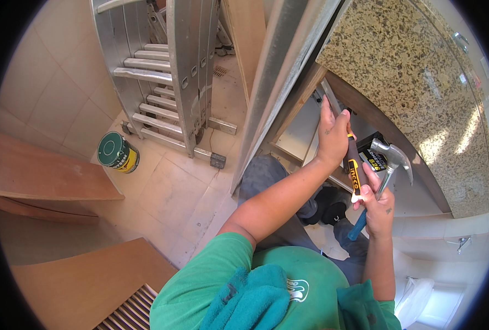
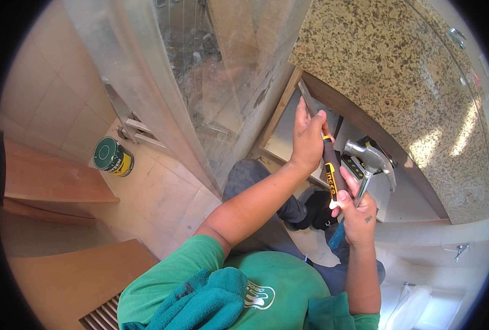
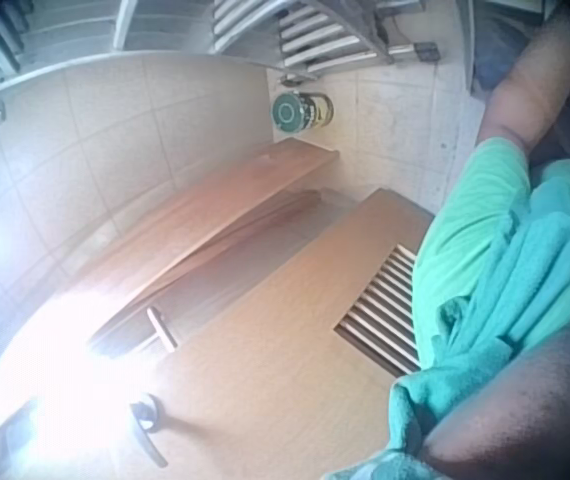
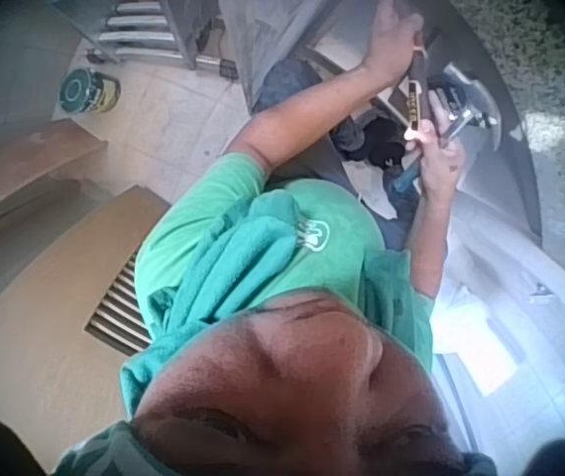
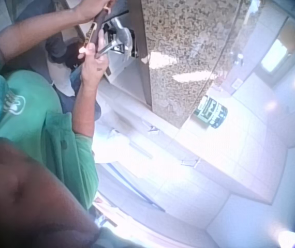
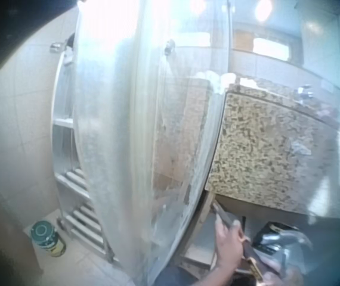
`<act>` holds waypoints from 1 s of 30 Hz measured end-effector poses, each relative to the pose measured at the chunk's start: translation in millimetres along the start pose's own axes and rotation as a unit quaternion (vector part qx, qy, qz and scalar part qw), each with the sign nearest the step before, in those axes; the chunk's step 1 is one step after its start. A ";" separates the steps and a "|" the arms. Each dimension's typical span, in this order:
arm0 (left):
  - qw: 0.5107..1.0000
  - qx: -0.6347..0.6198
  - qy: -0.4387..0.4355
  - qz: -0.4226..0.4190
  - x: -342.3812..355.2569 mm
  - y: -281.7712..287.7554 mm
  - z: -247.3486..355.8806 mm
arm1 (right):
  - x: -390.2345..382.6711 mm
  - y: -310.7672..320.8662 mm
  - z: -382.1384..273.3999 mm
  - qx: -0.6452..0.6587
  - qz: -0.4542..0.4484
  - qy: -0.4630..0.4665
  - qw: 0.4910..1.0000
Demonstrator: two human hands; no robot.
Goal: The person sits on the floor under a bathroom vanity and uses a utility knife to score the edge of a wooden trim piece. They then use a hammer to tap the trim into place along the side of the cabinet.
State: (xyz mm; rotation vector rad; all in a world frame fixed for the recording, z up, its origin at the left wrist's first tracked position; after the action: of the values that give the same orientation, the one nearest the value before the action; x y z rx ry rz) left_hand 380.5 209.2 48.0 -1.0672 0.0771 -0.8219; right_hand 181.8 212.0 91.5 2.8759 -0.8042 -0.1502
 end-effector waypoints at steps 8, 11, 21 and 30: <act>1.000 -0.004 0.026 -0.011 -2.1 -3.6 1.0 | -2.1 -5.9 -10.3 -0.007 0.008 -0.017 1.000; 0.999 0.004 0.029 -0.029 -0.8 -0.6 3.8 | -3.1 -10.4 -12.4 -0.011 0.018 -0.014 1.000; 0.986 0.138 0.082 -0.039 -5.0 25.5 15.4 | -10.0 -31.5 -8.8 0.016 0.035 -0.030 0.999; 0.979 0.153 0.113 -0.070 -6.8 29.1 21.1 | -9.7 -34.5 -15.5 0.024 0.038 -0.022 0.999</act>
State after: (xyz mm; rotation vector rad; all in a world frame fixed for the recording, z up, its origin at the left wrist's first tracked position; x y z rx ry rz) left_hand 401.0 235.7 33.4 -0.6912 0.0645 -1.0449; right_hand 193.1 248.1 101.4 2.8896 -0.9372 -0.1882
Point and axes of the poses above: each hand's wrist, its own x-axis towards the middle knuckle, its own y-axis out of the back of the hand, z = x × y, the point moved 8 cm from there along x, towards the middle knuckle, and after that the axes turned 14 degrees about -z, right-handed, at the moved point
